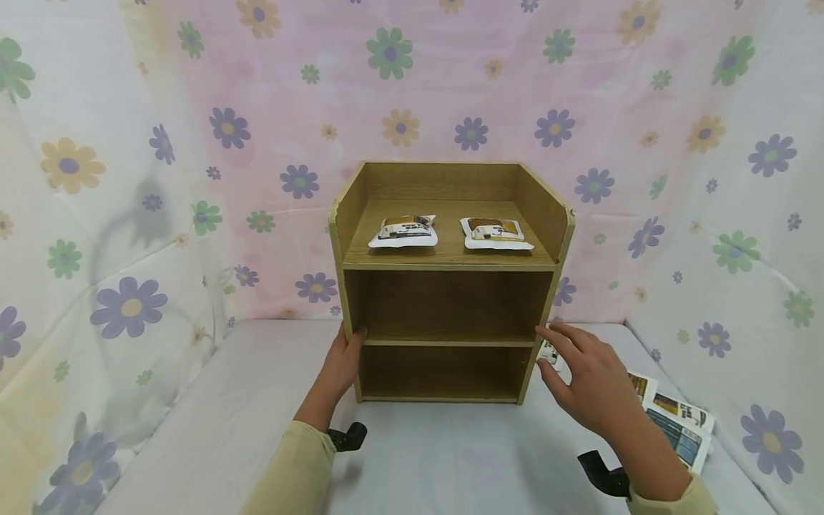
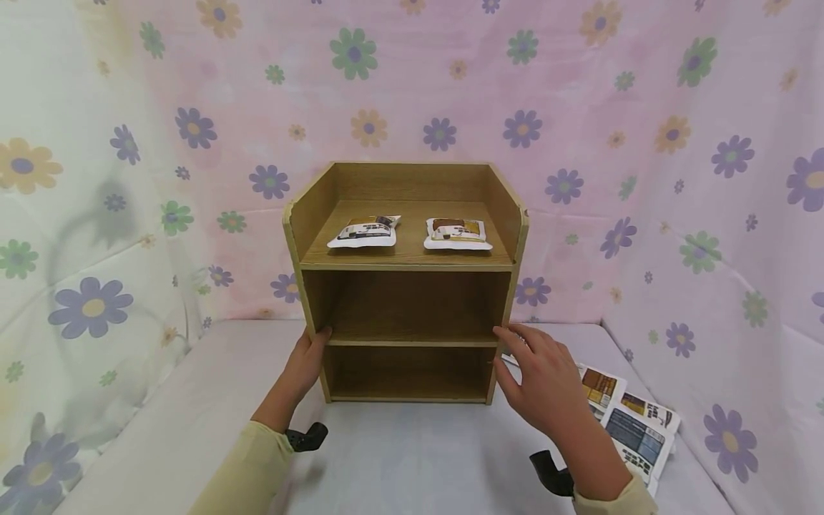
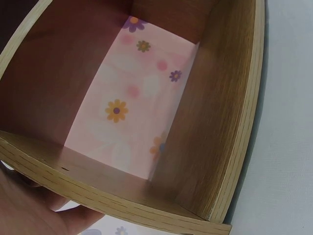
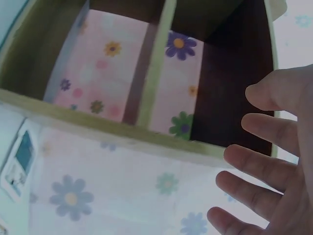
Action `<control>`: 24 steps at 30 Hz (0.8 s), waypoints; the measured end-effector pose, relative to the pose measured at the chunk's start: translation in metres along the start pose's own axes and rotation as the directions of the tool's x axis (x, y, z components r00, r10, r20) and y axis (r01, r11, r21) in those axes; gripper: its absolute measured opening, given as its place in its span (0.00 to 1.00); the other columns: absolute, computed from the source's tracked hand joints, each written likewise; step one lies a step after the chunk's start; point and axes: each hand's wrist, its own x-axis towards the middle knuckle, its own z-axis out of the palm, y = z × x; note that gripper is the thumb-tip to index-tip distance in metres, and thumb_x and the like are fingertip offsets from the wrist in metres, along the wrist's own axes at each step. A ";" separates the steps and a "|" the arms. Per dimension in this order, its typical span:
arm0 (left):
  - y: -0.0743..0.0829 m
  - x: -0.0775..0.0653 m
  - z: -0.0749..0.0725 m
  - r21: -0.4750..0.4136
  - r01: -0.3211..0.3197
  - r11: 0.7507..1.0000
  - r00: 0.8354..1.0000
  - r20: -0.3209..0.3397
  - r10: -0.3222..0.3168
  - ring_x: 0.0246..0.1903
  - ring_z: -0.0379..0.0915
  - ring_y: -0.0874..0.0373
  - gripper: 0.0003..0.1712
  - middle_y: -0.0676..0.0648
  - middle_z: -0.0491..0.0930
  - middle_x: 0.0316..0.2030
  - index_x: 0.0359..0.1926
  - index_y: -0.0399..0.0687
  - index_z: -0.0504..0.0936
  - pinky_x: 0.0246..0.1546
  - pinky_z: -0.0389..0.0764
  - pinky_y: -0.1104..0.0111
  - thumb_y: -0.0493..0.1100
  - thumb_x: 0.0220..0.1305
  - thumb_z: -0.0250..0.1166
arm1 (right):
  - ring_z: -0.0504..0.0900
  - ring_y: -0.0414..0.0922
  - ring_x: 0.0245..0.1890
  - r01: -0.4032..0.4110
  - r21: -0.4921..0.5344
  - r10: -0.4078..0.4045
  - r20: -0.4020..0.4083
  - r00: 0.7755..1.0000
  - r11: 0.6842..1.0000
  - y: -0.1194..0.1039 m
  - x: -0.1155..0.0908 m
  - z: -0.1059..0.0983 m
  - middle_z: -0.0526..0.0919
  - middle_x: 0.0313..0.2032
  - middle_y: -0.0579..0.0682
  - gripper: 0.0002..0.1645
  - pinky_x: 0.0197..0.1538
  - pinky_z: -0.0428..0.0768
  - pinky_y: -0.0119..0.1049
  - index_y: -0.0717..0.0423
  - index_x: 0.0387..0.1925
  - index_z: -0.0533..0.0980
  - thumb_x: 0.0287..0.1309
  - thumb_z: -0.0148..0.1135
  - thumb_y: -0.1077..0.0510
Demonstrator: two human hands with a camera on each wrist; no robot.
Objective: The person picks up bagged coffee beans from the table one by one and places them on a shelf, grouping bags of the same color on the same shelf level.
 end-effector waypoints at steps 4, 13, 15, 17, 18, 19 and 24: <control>0.001 0.000 0.001 -0.010 0.010 1.000 1.000 0.007 -0.010 0.70 0.53 0.36 0.37 0.35 0.56 0.72 0.76 0.49 0.45 0.68 0.55 0.41 0.59 0.74 0.40 | 0.79 0.59 0.51 -0.034 -0.019 0.035 0.021 0.999 0.999 0.007 -0.010 0.004 0.81 0.51 0.58 0.28 0.47 0.77 0.61 0.55 0.56 0.77 0.52 0.68 0.55; 0.001 0.000 0.001 -0.022 -0.001 1.000 1.000 0.001 0.001 0.70 0.54 0.37 0.36 0.35 0.57 0.71 0.76 0.49 0.47 0.69 0.56 0.42 0.58 0.75 0.41 | 0.78 0.62 0.52 -0.164 -0.062 0.170 0.116 0.979 0.984 0.027 -0.032 0.013 0.80 0.52 0.60 0.28 0.50 0.76 0.63 0.55 0.57 0.76 0.53 0.67 0.54; 0.003 0.000 0.001 -0.015 -0.007 1.000 1.000 -0.001 0.007 0.70 0.54 0.36 0.36 0.34 0.57 0.71 0.76 0.48 0.47 0.68 0.56 0.42 0.57 0.75 0.40 | 0.79 0.62 0.50 -0.158 -0.063 0.164 0.107 0.981 0.985 0.031 -0.038 0.015 0.81 0.51 0.60 0.28 0.49 0.76 0.62 0.55 0.56 0.77 0.52 0.68 0.54; 0.003 -0.001 0.001 -0.011 -0.003 1.000 1.000 -0.002 0.003 0.70 0.54 0.36 0.36 0.34 0.56 0.71 0.76 0.48 0.46 0.68 0.56 0.42 0.57 0.75 0.40 | 0.80 0.61 0.48 -0.150 -0.067 0.156 0.097 0.983 0.986 0.036 -0.043 0.018 0.81 0.50 0.60 0.28 0.48 0.77 0.61 0.56 0.55 0.77 0.51 0.68 0.55; 0.004 -0.001 0.001 -0.009 -0.002 1.000 1.000 -0.001 0.002 0.70 0.54 0.36 0.36 0.34 0.56 0.72 0.76 0.48 0.46 0.68 0.56 0.41 0.57 0.75 0.40 | 0.80 0.61 0.48 -0.151 -0.068 0.158 0.098 0.983 0.986 0.037 -0.045 0.018 0.82 0.49 0.60 0.28 0.47 0.77 0.61 0.56 0.55 0.77 0.50 0.68 0.55; 0.004 -0.001 0.001 -0.008 0.000 1.000 1.000 -0.002 0.000 0.70 0.53 0.36 0.36 0.34 0.56 0.72 0.76 0.47 0.46 0.68 0.56 0.41 0.57 0.75 0.40 | 0.80 0.62 0.47 -0.157 -0.073 0.164 0.107 0.981 0.985 0.039 -0.046 0.019 0.81 0.49 0.61 0.28 0.47 0.77 0.61 0.56 0.55 0.77 0.50 0.68 0.54; 0.002 0.000 0.000 -0.008 0.005 1.000 1.000 -0.003 -0.005 0.70 0.54 0.36 0.36 0.35 0.56 0.72 0.76 0.48 0.46 0.68 0.56 0.42 0.58 0.75 0.40 | 0.79 0.64 0.49 -0.193 -0.094 0.206 0.167 0.964 0.977 0.044 -0.054 0.021 0.81 0.50 0.63 0.28 0.49 0.75 0.63 0.56 0.55 0.77 0.51 0.69 0.53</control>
